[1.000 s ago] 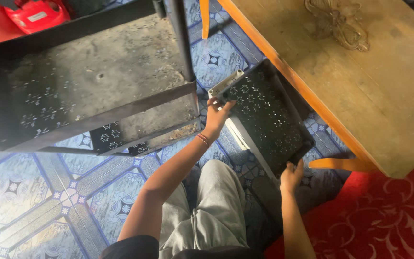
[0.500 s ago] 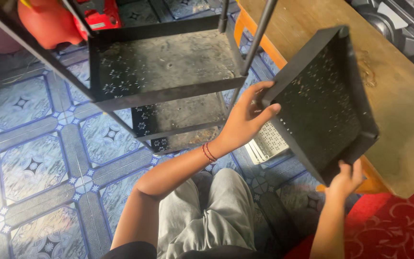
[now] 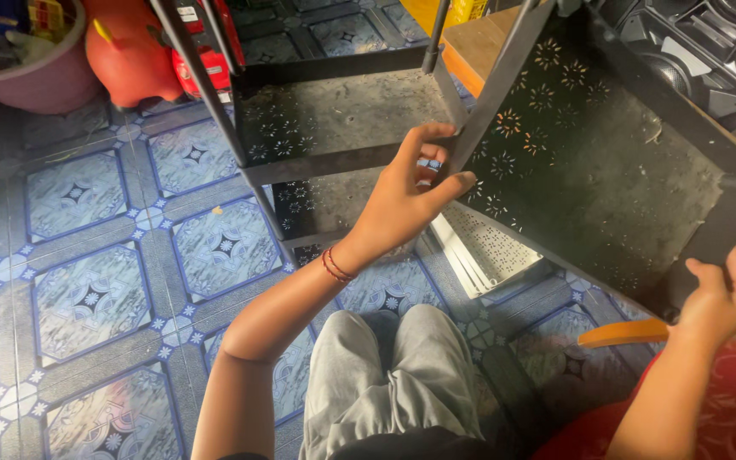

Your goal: The person kneels on a tiled floor and takes apart a small tiered metal rack, pulling the black legs off the shelves and separating the frame. They then handle white plastic trays and tubes, detaching the tubes from the trays and setting the parts on the floor.

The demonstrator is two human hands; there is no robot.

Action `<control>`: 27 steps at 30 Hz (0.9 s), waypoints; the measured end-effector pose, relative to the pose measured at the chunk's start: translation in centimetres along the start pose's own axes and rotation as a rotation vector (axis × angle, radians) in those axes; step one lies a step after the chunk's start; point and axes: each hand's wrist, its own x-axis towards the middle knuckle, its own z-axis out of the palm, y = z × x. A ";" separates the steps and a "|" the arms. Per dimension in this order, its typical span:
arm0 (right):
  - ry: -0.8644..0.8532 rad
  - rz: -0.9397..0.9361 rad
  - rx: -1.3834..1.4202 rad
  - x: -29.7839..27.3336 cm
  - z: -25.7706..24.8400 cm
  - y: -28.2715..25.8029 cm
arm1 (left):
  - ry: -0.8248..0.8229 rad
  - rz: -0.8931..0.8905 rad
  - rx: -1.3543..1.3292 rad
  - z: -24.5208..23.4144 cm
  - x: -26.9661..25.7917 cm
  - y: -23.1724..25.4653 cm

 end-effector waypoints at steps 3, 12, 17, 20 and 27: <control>-0.043 -0.033 0.024 -0.9 -0.5 -1.6 | -0.006 -0.002 0.048 -1.2 -1.9 1.1; -0.250 -0.068 -0.025 -1.6 5.6 -7.0 | 0.029 -0.050 0.053 -7.5 -7.3 2.0; -0.321 -0.073 -0.016 -1.3 11.2 -13.2 | 0.143 -0.042 0.033 -10.4 -10.7 3.8; -0.360 -0.070 0.036 -0.2 14.4 -17.5 | 0.210 0.053 0.119 -11.6 -11.2 5.7; -0.445 -0.143 0.053 4.2 20.6 -25.5 | 0.341 0.108 0.020 -13.5 -10.5 11.7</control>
